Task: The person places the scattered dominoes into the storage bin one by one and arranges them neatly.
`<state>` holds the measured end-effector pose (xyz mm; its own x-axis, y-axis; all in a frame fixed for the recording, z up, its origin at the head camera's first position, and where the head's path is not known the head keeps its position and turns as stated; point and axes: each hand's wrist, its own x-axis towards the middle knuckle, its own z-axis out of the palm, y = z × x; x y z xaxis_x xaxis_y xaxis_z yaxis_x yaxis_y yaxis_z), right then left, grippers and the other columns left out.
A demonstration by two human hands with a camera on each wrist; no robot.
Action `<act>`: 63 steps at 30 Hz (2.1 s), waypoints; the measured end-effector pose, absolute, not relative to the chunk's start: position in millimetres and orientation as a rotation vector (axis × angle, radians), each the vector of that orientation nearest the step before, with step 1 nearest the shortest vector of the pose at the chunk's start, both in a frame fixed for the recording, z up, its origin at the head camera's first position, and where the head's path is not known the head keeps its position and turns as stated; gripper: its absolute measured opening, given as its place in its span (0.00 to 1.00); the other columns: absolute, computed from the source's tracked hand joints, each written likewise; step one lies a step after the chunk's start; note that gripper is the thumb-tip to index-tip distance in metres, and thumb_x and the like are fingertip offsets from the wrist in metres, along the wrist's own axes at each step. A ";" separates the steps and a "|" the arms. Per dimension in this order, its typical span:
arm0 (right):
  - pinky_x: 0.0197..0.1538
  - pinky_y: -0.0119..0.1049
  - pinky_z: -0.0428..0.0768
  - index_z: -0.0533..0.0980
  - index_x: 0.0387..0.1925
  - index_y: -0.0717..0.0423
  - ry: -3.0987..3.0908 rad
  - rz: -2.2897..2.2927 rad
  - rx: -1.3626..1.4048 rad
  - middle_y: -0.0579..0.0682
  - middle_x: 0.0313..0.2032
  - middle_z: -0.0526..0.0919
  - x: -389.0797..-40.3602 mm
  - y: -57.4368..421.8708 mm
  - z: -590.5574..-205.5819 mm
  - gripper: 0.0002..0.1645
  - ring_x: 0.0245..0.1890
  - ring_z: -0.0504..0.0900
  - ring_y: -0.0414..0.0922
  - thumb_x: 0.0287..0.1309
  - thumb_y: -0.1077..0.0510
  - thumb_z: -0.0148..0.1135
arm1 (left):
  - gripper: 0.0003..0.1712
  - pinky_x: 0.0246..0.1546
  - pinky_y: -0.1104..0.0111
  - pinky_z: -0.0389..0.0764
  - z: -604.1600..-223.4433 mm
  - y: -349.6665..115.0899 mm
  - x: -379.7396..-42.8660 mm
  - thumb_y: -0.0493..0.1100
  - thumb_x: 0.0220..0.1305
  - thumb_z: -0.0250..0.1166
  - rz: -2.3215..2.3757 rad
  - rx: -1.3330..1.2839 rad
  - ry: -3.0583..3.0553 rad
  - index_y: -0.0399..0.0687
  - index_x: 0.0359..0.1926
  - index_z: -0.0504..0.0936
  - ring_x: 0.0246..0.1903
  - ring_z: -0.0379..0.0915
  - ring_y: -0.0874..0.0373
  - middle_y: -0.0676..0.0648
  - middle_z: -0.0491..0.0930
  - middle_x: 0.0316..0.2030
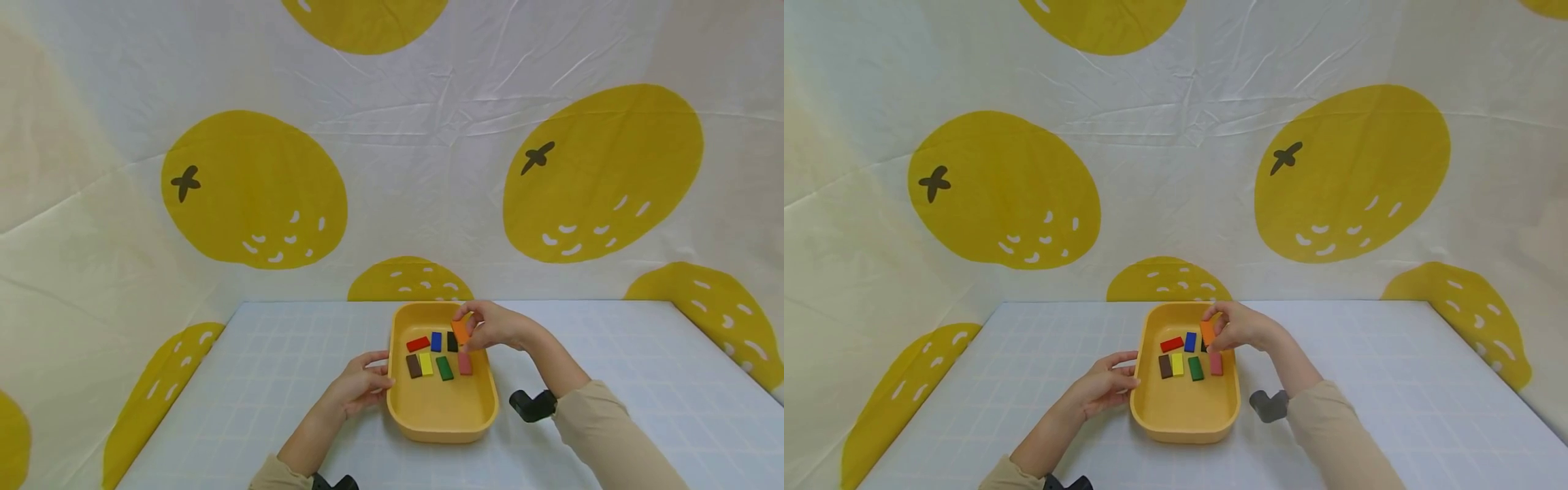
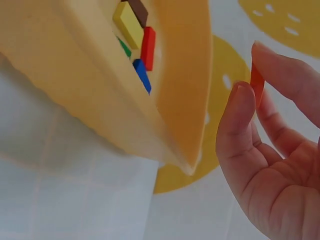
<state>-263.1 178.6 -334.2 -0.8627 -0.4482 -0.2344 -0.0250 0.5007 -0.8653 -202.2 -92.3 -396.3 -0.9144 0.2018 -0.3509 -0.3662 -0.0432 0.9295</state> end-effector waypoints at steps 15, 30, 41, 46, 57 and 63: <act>0.34 0.33 0.79 0.69 0.48 0.60 2.246 -1.279 -0.435 0.56 0.31 0.71 -262.2 152.3 -339.5 0.31 0.27 0.72 0.46 0.40 0.69 0.71 | 0.34 0.36 0.66 0.79 -400.4 -93.4 -201.1 0.25 0.56 0.60 2.027 -0.193 1.844 0.34 0.64 0.61 0.36 0.73 0.53 0.37 0.72 0.48; 0.30 0.33 0.78 0.73 0.43 0.58 2.203 -1.148 -0.532 0.52 0.25 0.72 -260.1 115.7 -352.3 0.27 0.22 0.71 0.44 0.37 0.70 0.73 | 0.34 0.38 0.65 0.79 -399.0 -94.3 -202.7 0.26 0.57 0.59 2.019 -0.140 1.839 0.34 0.64 0.60 0.36 0.74 0.54 0.37 0.73 0.48; 0.27 0.32 0.76 0.71 0.42 0.55 2.165 -1.069 -0.558 0.52 0.24 0.73 -257.4 107.5 -356.0 0.27 0.21 0.72 0.44 0.37 0.70 0.72 | 0.34 0.36 0.67 0.78 -400.9 -94.0 -203.2 0.26 0.57 0.58 2.048 -0.066 1.798 0.32 0.65 0.58 0.35 0.74 0.56 0.38 0.73 0.46; 0.27 0.32 0.75 0.72 0.41 0.55 2.147 -1.037 -0.593 0.53 0.25 0.75 -255.7 104.4 -355.0 0.26 0.21 0.72 0.44 0.38 0.72 0.71 | 0.34 0.37 0.65 0.79 -401.1 -95.2 -203.3 0.26 0.57 0.59 2.056 -0.063 1.797 0.32 0.64 0.58 0.36 0.75 0.55 0.39 0.74 0.45; 0.25 0.31 0.74 0.73 0.40 0.54 2.133 -0.998 -0.611 0.52 0.24 0.75 -254.5 98.5 -355.8 0.25 0.22 0.72 0.43 0.38 0.74 0.70 | 0.33 0.38 0.66 0.78 -397.4 -96.4 -200.8 0.25 0.57 0.59 2.048 -0.089 1.802 0.33 0.64 0.59 0.37 0.74 0.55 0.42 0.74 0.43; 0.28 0.32 0.76 0.73 0.40 0.53 2.148 -0.991 -0.609 0.52 0.25 0.75 -254.6 96.8 -356.3 0.25 0.23 0.72 0.44 0.39 0.73 0.70 | 0.33 0.39 0.65 0.78 -397.9 -95.9 -200.5 0.25 0.57 0.58 2.059 -0.091 1.792 0.33 0.64 0.59 0.37 0.74 0.55 0.42 0.73 0.42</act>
